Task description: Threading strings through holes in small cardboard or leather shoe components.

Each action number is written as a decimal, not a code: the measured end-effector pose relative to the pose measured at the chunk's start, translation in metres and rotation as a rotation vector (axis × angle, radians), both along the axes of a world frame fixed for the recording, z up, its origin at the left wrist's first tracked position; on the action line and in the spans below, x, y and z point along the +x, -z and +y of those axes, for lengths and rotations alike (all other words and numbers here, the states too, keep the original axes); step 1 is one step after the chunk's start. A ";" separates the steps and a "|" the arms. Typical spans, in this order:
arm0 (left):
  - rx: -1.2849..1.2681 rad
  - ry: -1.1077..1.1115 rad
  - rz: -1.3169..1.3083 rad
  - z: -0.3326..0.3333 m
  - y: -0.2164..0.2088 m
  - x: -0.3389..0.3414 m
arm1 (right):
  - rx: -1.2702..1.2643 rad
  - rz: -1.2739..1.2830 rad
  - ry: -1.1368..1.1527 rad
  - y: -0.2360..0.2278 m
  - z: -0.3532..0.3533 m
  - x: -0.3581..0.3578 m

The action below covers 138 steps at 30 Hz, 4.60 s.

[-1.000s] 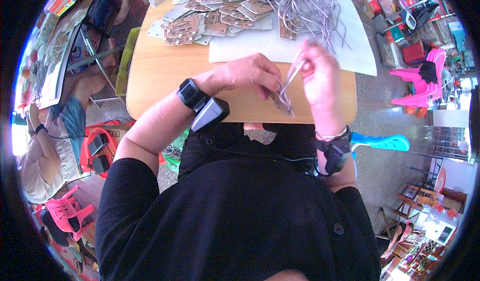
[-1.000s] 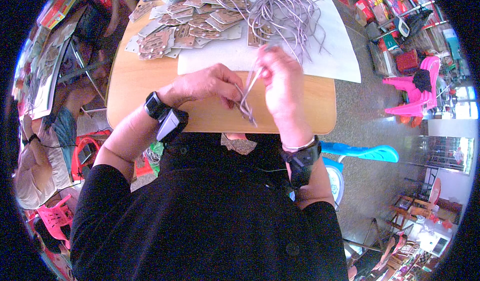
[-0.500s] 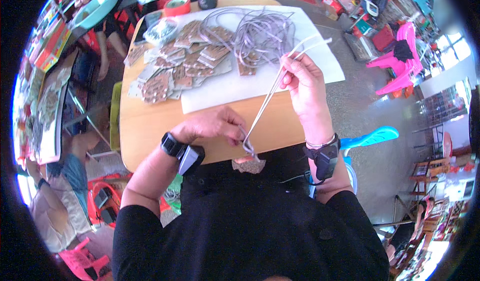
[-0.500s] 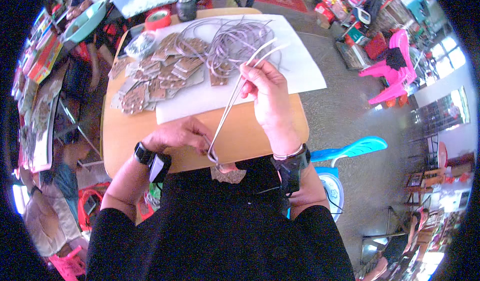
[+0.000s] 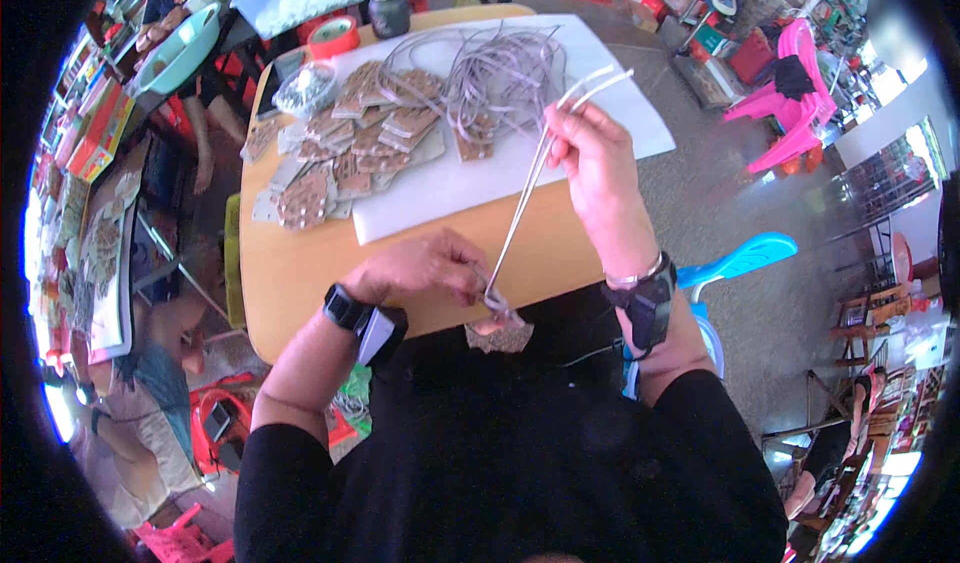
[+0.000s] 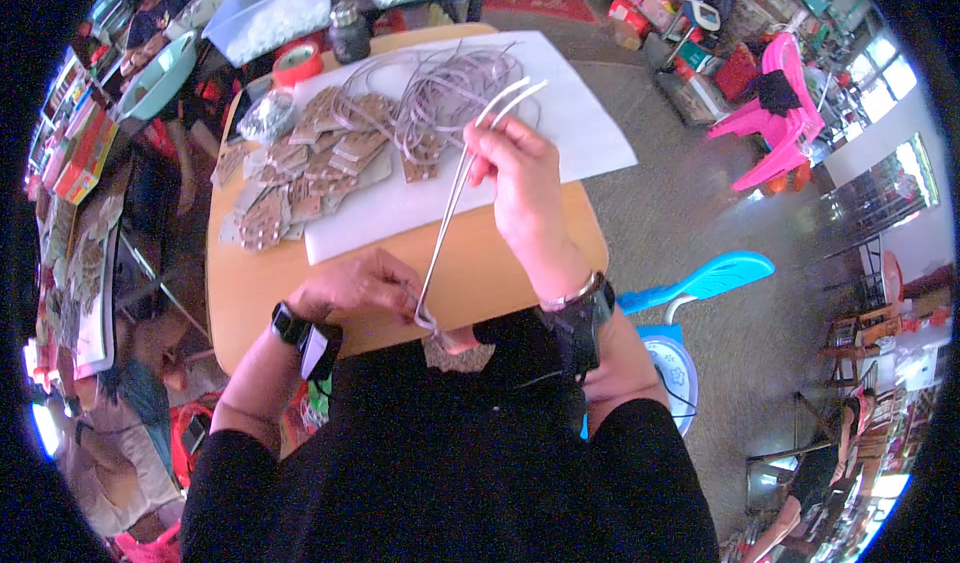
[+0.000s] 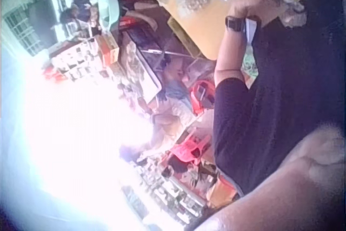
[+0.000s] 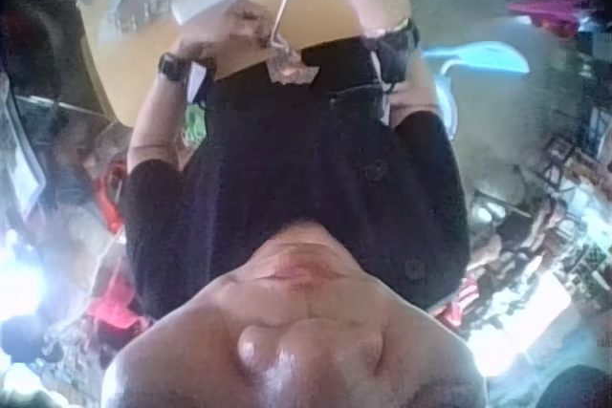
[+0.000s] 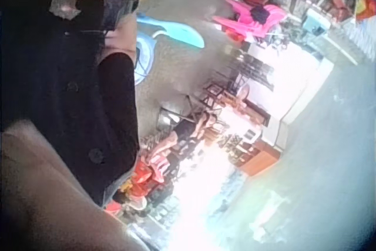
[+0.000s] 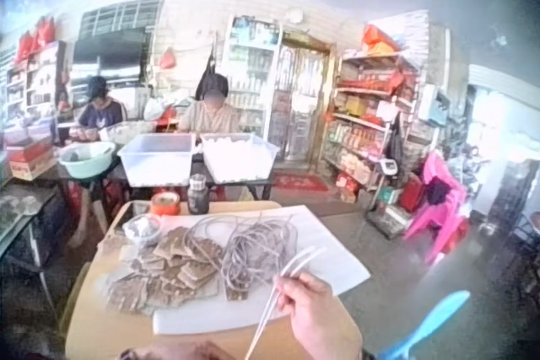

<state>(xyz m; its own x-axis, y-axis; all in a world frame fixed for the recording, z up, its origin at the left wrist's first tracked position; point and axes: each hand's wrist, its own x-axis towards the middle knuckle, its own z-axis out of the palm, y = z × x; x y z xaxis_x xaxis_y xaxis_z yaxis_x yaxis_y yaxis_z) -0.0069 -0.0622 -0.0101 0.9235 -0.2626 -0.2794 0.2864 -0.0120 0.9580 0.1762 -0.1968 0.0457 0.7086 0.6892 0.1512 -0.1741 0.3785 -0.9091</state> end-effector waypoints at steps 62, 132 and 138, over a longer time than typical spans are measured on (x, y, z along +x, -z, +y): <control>0.075 -0.537 -0.243 0.008 0.011 0.005 | -0.339 -1.258 0.134 0.040 0.009 -0.049; 0.175 -0.820 -0.339 0.013 0.026 0.010 | -0.454 -0.770 0.128 0.047 0.035 -0.084; 0.495 -0.852 -0.401 0.010 0.016 0.005 | -0.412 -1.055 0.138 0.044 0.035 -0.082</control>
